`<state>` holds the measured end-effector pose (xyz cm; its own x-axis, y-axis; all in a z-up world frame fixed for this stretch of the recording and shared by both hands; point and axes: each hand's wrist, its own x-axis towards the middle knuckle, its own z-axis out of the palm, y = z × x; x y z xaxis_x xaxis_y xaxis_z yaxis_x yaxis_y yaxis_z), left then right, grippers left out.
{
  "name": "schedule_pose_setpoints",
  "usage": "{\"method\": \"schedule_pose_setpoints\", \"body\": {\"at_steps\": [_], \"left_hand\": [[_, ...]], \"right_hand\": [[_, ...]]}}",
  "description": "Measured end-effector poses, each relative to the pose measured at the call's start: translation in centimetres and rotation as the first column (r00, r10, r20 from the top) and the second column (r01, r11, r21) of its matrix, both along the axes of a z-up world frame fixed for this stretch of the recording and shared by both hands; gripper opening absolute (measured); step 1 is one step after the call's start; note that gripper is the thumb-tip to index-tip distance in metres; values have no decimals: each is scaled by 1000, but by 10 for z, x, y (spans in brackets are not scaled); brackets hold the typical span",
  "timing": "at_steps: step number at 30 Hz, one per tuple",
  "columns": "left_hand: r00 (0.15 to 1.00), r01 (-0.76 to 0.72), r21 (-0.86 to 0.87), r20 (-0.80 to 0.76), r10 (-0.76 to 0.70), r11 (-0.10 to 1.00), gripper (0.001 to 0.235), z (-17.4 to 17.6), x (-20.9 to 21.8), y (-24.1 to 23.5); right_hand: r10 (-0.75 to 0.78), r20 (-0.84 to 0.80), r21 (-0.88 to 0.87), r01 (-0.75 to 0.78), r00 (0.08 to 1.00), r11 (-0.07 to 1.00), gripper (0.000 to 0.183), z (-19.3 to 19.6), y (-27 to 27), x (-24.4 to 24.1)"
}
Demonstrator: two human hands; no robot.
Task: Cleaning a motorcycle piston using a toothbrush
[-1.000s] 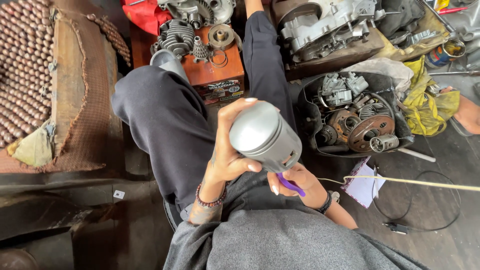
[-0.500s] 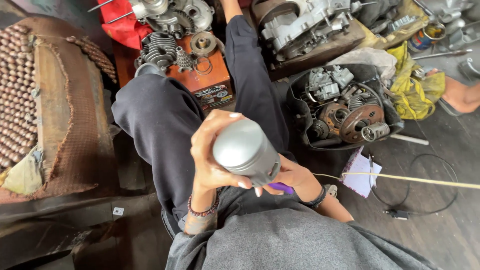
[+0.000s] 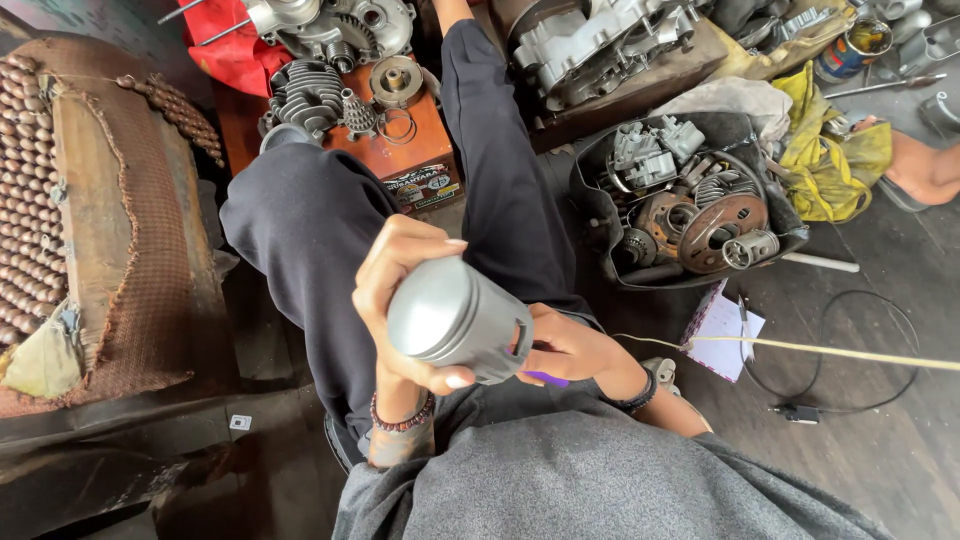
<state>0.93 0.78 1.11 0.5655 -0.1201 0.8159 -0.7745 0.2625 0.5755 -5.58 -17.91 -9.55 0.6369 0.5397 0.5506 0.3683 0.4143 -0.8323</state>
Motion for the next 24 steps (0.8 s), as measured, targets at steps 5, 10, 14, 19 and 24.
{"method": "schedule_pose_setpoints", "body": {"at_steps": [5, 10, 14, 19, 24], "left_hand": [[999, 42, -63, -31, -44, 997, 88, -2, 0, 13], [978, 180, -87, -94, -188, 980, 88, -8, 0, 13], [976, 157, -93, -140, -169, 983, 86, -4, -1, 11], [988, 31, -87, -146, -43, 996, 84, 2, 1, 15], [990, -45, -18, -133, 42, 999, 80, 7, -4, 10]], "right_hand": [[-209, 160, -200, 239, 965, 950, 20, 58, -5, -10], [-435, 345, -294, 536, 832, 792, 25, 59, -15, -12], [-625, 532, -247, 811, 571, 531, 17, 47, -18, -3], [-676, 605, -206, 903, 420, 376, 16, 42, -10, -3], [-683, 588, -217, 898, 434, 383, 25, 32, -7, -1]]}}
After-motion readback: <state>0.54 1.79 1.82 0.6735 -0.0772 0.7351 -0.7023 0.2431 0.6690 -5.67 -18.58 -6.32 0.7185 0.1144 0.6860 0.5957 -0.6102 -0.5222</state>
